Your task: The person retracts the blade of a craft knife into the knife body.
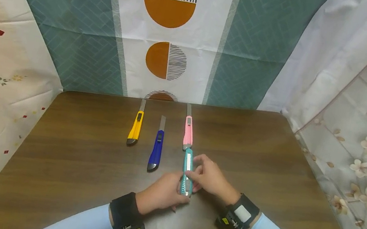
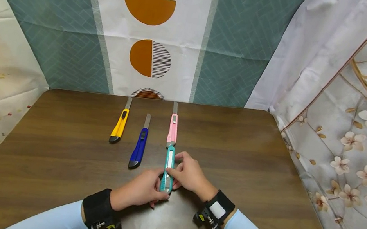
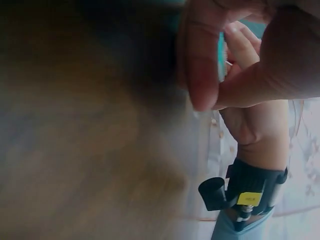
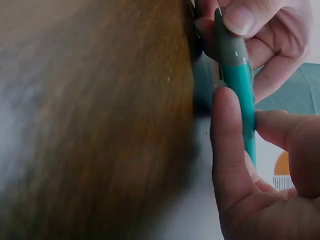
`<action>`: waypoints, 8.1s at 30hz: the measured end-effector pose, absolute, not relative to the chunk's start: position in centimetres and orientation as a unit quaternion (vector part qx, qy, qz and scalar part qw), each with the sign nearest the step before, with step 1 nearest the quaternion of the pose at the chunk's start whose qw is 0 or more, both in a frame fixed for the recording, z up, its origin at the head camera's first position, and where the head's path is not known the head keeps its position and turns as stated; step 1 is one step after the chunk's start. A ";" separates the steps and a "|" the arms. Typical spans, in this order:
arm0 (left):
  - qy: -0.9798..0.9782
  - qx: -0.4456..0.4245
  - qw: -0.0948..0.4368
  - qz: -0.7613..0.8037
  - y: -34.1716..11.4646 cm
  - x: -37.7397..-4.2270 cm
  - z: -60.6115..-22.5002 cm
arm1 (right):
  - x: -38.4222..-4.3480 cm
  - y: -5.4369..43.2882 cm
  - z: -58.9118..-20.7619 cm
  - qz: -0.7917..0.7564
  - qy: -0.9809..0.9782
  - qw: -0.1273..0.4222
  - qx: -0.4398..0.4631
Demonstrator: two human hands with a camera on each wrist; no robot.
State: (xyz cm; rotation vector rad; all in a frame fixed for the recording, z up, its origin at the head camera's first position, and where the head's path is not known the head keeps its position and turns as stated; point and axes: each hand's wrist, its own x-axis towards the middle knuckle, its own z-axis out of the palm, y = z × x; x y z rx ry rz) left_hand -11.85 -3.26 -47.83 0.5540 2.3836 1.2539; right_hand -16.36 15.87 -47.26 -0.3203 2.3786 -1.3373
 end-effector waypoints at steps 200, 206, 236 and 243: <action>0.701 0.245 0.106 0.661 -7.7 -12.2 -45.1 | -17.1 10.5 -39.4 -0.595 0.781 -0.075 -0.175; 0.701 0.244 0.101 0.663 -7.8 -12.2 -45.0 | -17.1 10.5 -39.4 -0.598 0.776 -0.080 -0.183; 0.725 0.228 0.109 0.640 -8.0 -12.2 -44.8 | -17.6 11.1 -39.3 -0.561 0.808 -0.050 -0.171; 0.729 0.229 0.107 0.636 -8.1 -12.2 -44.8 | -17.5 11.0 -39.3 -0.563 0.806 -0.056 -0.175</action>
